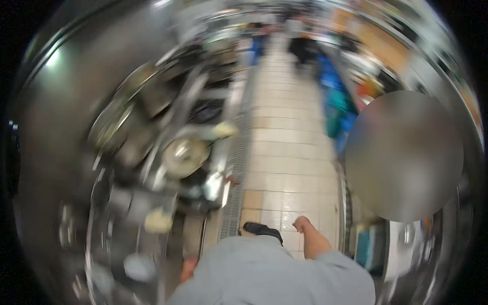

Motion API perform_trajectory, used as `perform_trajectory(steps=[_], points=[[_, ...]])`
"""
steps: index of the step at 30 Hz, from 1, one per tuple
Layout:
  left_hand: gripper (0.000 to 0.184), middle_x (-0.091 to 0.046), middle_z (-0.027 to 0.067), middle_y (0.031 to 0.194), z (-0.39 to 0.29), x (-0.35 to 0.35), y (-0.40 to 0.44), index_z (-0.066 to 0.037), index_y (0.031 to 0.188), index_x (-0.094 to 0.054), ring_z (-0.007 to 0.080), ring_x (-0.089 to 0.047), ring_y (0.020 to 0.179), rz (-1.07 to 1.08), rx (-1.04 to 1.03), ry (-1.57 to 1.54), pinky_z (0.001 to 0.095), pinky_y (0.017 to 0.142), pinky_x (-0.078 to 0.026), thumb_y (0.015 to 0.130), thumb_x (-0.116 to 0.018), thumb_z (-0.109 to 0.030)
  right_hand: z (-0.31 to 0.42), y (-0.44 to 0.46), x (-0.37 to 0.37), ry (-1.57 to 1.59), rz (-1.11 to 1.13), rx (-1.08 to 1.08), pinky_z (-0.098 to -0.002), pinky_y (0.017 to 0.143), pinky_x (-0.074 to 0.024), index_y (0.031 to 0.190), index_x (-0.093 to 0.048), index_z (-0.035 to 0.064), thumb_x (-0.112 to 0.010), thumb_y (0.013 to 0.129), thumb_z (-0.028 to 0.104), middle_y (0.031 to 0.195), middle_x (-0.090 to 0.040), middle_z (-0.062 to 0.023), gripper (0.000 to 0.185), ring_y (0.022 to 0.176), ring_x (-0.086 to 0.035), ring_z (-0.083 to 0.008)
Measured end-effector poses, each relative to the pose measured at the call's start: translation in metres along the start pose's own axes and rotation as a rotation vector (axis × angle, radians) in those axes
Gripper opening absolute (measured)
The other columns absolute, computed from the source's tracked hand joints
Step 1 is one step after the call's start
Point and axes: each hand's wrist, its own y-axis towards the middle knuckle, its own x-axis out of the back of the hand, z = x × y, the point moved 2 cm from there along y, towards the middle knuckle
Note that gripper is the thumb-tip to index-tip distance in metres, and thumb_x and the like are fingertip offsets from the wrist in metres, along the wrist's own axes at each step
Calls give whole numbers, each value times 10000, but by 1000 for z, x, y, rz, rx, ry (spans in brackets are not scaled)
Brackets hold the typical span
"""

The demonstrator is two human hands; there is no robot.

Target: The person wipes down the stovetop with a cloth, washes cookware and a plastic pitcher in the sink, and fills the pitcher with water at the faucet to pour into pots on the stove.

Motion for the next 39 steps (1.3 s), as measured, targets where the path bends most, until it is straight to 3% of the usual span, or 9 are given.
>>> perform_trajectory(steps=[1, 2, 6, 8, 10, 13, 25, 32, 39], points=[[364, -655, 207, 1089, 43, -34, -20, -52, 1115, -643, 365, -617, 1039, -10, -36, -118, 450, 879, -488, 925, -519, -337, -45, 79, -31, -1, -41, 246, -436, 554, -514, 1027, -646, 75, -563, 883, 212, 826, -651, -119, 215, 648, -637, -293], [392, -648, 218, 1132, -19, 39, -84, -55, 1135, -647, 353, -618, 1071, 96, 592, -677, 439, 894, -486, 896, -575, -358, -67, 127, -52, -12, -86, 492, -440, 548, -496, 1007, -619, 85, -549, 892, 211, 814, -625, -101, 184, 637, -618, -300], [391, -676, 198, 1067, 47, -11, -185, -18, 1052, -697, 337, -662, 934, 66, 663, -622, 456, 829, -507, 839, -657, -344, 76, -7, -22, 961, 106, -72, -472, 541, -475, 925, -614, 115, -595, 881, 241, 718, -581, -81, 135, 671, -619, -282], [411, -678, 223, 1026, 50, -26, -241, 13, 970, -715, 364, -645, 943, -21, 812, -696, 469, 898, -491, 902, -549, -357, 93, -23, -37, 346, -69, 298, -446, 569, -481, 1035, -588, 104, -595, 888, 199, 794, -601, -79, 175, 680, -621, -262], [337, -664, 192, 1016, 66, -76, -274, -20, 988, -687, 245, -678, 804, 221, 506, -139, 397, 715, -574, 937, -520, -309, 136, -66, -32, 185, 20, 183, -445, 595, -490, 1063, -581, 97, -585, 905, 211, 841, -619, -86, 195, 702, -632, -270], [401, -678, 207, 1047, 64, -125, -321, -56, 924, -736, 403, -625, 963, 44, 701, -562, 490, 907, -480, 897, -515, -390, 170, -93, -29, 43, 100, 38, -435, 628, -498, 1090, -578, 89, -577, 920, 218, 887, -634, -90, 214, 730, -640, -273], [384, -656, 199, 1096, 45, -148, -333, -34, 982, -701, 374, -605, 1062, -264, 714, -541, 467, 925, -486, 866, -531, -359, 312, -99, -18, 44, -10, 159, -381, 524, -506, 1125, -583, 40, -576, 875, 129, 833, -590, -101, 265, 649, -634, -249], [455, -619, 198, 1206, 69, -122, -316, -45, 1090, -683, 355, -575, 1137, -325, 878, -971, 418, 1005, -444, 822, -597, -402, 317, -97, -26, 15, -73, 253, -422, 566, -537, 1155, -590, 53, -621, 863, 149, 888, -651, -124, 308, 706, -668, -271], [368, -666, 221, 1045, 99, -193, -302, -32, 922, -714, 392, -623, 1007, -196, 586, -456, 466, 914, -493, 827, -557, -350, 232, -79, -36, -164, -112, 165, -420, 668, -539, 1083, -639, 95, -623, 837, 213, 939, -684, -95, 274, 786, -671, -286]])
